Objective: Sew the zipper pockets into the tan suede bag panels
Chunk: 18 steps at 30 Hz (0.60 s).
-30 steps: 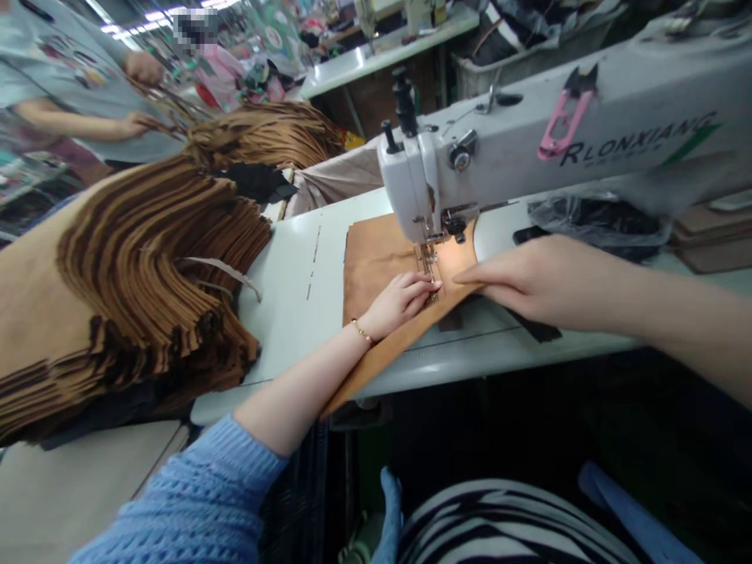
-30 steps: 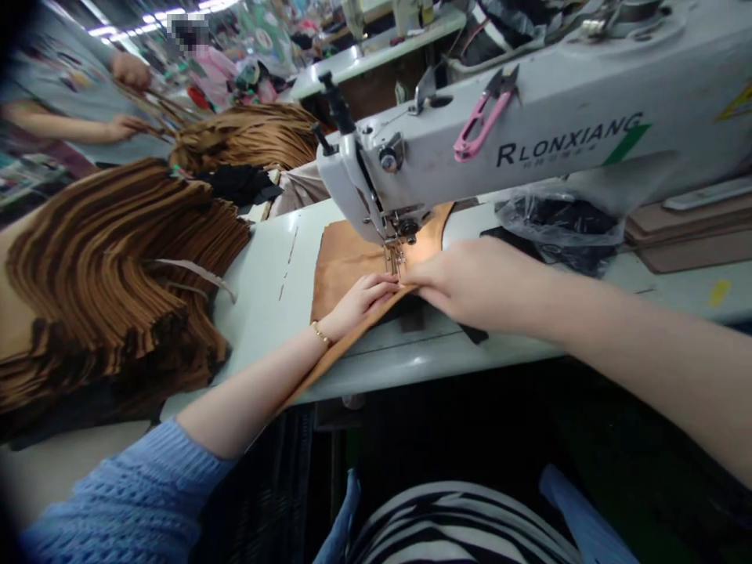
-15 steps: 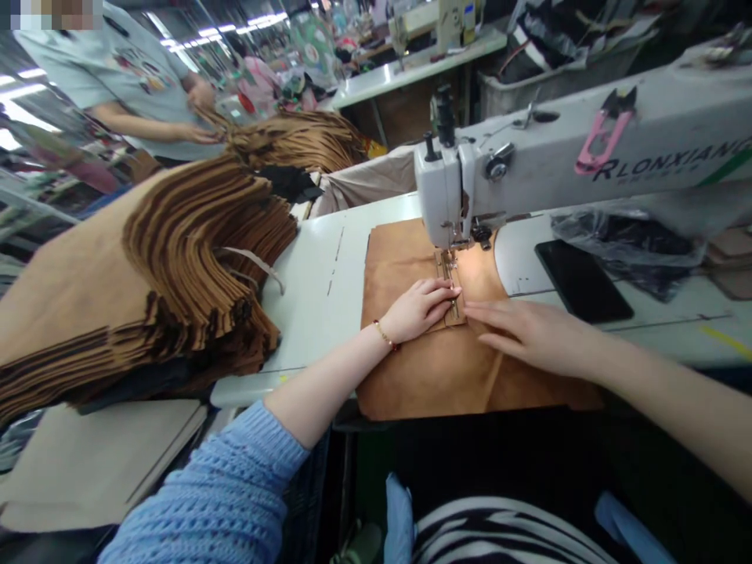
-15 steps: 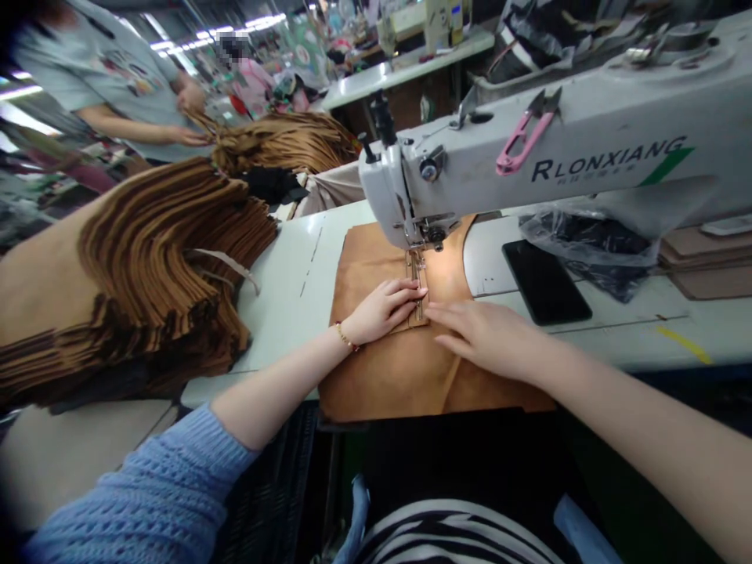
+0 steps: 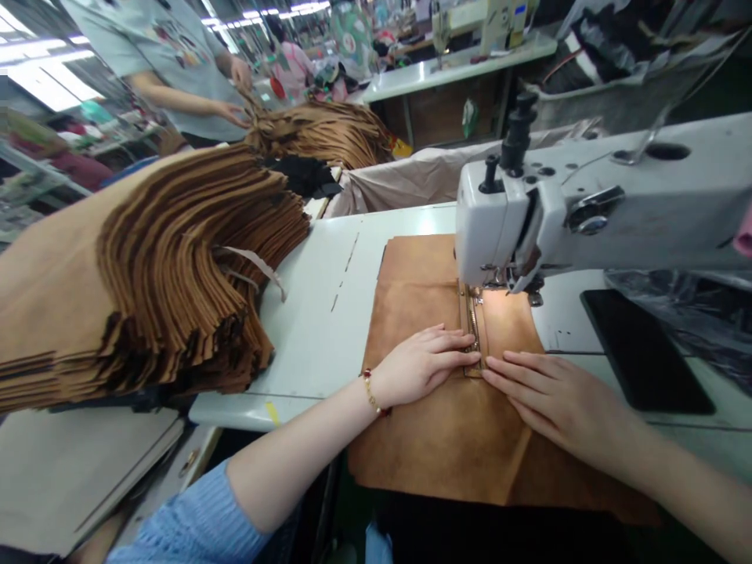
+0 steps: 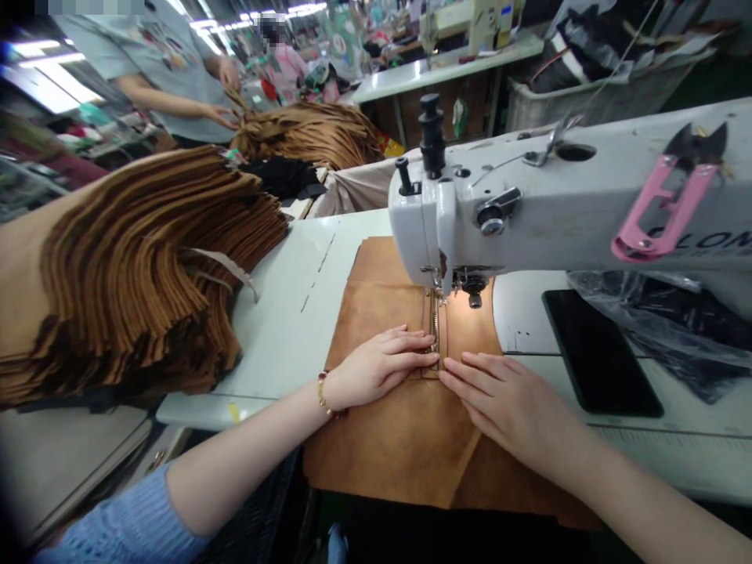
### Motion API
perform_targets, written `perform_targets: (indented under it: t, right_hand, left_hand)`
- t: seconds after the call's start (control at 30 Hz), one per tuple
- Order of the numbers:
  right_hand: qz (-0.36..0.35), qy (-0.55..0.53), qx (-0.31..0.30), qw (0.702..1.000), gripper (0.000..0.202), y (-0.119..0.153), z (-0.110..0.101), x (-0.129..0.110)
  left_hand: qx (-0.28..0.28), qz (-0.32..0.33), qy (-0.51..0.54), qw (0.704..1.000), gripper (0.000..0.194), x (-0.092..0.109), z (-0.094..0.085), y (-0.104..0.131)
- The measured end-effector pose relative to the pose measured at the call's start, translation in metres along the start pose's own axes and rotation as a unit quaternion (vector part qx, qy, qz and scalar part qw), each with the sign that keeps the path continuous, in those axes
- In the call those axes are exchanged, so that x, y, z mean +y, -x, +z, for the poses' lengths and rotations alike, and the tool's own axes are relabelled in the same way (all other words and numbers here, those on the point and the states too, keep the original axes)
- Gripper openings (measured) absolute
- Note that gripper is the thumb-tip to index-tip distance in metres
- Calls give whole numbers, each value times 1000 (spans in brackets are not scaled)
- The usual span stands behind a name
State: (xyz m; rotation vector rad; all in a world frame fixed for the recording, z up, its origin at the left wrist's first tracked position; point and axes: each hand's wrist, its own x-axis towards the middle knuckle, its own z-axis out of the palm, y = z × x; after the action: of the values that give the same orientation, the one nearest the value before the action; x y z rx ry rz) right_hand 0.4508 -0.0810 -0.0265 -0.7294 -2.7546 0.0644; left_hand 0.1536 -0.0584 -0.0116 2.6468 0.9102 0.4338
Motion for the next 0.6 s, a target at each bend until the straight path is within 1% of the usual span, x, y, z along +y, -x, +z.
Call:
perform_targets:
  t: [0.13, 0.4, 0.6]
  right_hand:
    - [0, 12, -8, 1000, 59, -5, 1, 5]
    - [18, -10, 21, 1000, 56, -19, 3, 22]
    - [24, -13, 12, 1000, 57, -27, 6, 36]
  left_hand:
    - [3, 6, -7, 1000, 38, -7, -3, -4]
    - [-4, 14, 6, 1000, 41, -23, -9, -17]
    - [-11, 18, -6, 1000, 40, -37, -11, -26]
